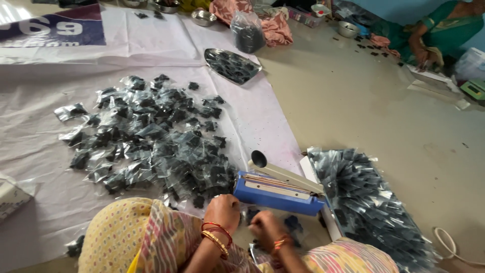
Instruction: Seal small black components into plastic bags using a heat sealer.
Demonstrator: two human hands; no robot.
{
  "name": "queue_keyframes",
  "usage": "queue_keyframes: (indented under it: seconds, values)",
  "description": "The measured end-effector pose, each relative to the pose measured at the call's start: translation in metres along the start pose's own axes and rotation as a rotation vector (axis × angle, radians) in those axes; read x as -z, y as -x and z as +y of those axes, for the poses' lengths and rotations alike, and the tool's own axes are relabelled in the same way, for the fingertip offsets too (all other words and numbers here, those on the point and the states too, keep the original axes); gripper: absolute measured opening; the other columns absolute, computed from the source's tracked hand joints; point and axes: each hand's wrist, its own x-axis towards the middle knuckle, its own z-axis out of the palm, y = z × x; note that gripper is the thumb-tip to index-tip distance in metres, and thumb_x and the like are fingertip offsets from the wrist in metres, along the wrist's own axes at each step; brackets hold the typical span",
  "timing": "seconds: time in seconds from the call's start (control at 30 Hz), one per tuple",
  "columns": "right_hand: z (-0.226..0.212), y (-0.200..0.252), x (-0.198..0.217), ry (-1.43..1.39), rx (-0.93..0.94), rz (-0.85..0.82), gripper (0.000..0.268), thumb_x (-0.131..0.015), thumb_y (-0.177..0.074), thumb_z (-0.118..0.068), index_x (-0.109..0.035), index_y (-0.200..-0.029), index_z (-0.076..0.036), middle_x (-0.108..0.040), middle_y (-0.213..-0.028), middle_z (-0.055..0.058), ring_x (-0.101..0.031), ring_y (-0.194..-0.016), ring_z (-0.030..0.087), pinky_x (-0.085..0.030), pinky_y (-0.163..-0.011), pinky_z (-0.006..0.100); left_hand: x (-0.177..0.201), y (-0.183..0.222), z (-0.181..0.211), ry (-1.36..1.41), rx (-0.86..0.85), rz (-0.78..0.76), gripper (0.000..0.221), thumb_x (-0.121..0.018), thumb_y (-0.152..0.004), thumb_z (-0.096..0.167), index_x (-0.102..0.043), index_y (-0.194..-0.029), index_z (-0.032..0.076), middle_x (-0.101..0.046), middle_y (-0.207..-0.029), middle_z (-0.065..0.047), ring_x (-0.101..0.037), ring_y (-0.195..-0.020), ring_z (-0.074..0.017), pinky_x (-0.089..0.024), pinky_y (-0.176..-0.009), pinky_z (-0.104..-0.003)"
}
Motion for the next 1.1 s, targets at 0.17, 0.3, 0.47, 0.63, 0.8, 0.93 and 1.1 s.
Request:
queue_keyframes:
  seconds: [0.17,0.3,0.47,0.63,0.8,0.93,1.1]
  values:
    - [-0.009,0.014,0.026,0.04,-0.208,-0.165,0.018,-0.078,-0.077,-0.017,-0.068,-0.09,-0.012,-0.072,-0.097,0.01,-0.072,-0.091,0.026,-0.057,-0.084,0.037,-0.004,0.001,0.003,0.027,0.001,-0.021,0.017,-0.065,-0.087,0.02,-0.08,-0.091,0.014,-0.072,-0.094,-0.021,-0.07,-0.092,-0.0401,-0.057,-0.085,-0.049]
    - [-0.01,0.025,0.005,0.328,0.009,-0.279,0.018,-0.081,-0.079,-0.015,-0.07,-0.092,-0.011,-0.066,-0.099,0.014,-0.063,-0.098,0.037,-0.051,-0.085,0.046,-0.003,0.003,0.007,0.021,-0.018,-0.042,0.017,-0.065,-0.083,0.015,-0.081,-0.091,0.014,-0.072,-0.095,-0.019,-0.07,-0.092,-0.0395,-0.058,-0.084,-0.048]
    - [0.001,0.011,0.026,0.107,-0.035,-0.067,0.018,-0.081,-0.075,-0.015,-0.076,-0.092,-0.013,-0.068,-0.092,0.011,-0.068,-0.091,0.031,-0.056,-0.082,0.042,-0.013,0.0,-0.005,0.016,-0.062,-0.04,0.016,-0.066,-0.084,0.018,-0.081,-0.09,0.014,-0.072,-0.093,-0.02,-0.07,-0.091,-0.0389,-0.057,-0.085,-0.048]
    - [-0.068,0.025,0.058,-0.393,-0.091,0.211,0.016,-0.082,-0.076,-0.016,-0.075,-0.089,-0.009,-0.075,-0.09,0.012,-0.073,-0.082,0.029,-0.059,-0.076,0.043,-0.013,0.008,0.005,-0.001,-0.046,-0.114,0.016,-0.066,-0.083,0.018,-0.081,-0.089,0.015,-0.072,-0.092,-0.019,-0.069,-0.092,-0.0393,-0.057,-0.085,-0.048]
    - [-0.11,0.026,0.061,0.013,-0.227,0.16,0.009,-0.075,-0.086,-0.022,-0.079,-0.092,-0.016,-0.073,-0.1,0.006,-0.072,-0.091,0.029,-0.056,-0.081,0.038,-0.032,0.002,-0.004,0.014,-0.096,-0.122,0.016,-0.067,-0.081,0.018,-0.08,-0.087,0.012,-0.072,-0.089,-0.02,-0.069,-0.09,-0.0398,-0.057,-0.083,-0.049]
    - [-0.134,0.033,0.078,0.273,-0.089,0.039,0.009,-0.072,-0.087,-0.019,-0.076,-0.095,-0.017,-0.065,-0.104,0.007,-0.064,-0.106,0.03,-0.051,-0.088,0.04,-0.026,0.005,-0.001,0.172,-0.022,-0.147,0.017,-0.068,-0.082,0.021,-0.081,-0.088,0.012,-0.072,-0.086,-0.021,-0.072,-0.086,-0.0389,-0.058,-0.081,-0.045]
    - [-0.131,0.042,0.088,0.092,0.099,0.151,0.04,-0.077,-0.064,-0.008,-0.073,-0.104,-0.01,-0.058,-0.118,0.016,-0.057,-0.11,0.038,-0.05,-0.086,0.045,-0.035,0.002,-0.003,0.155,-0.004,-0.055,0.018,-0.065,-0.082,0.02,-0.081,-0.088,0.012,-0.071,-0.084,-0.021,-0.071,-0.083,-0.0391,-0.059,-0.077,-0.045]
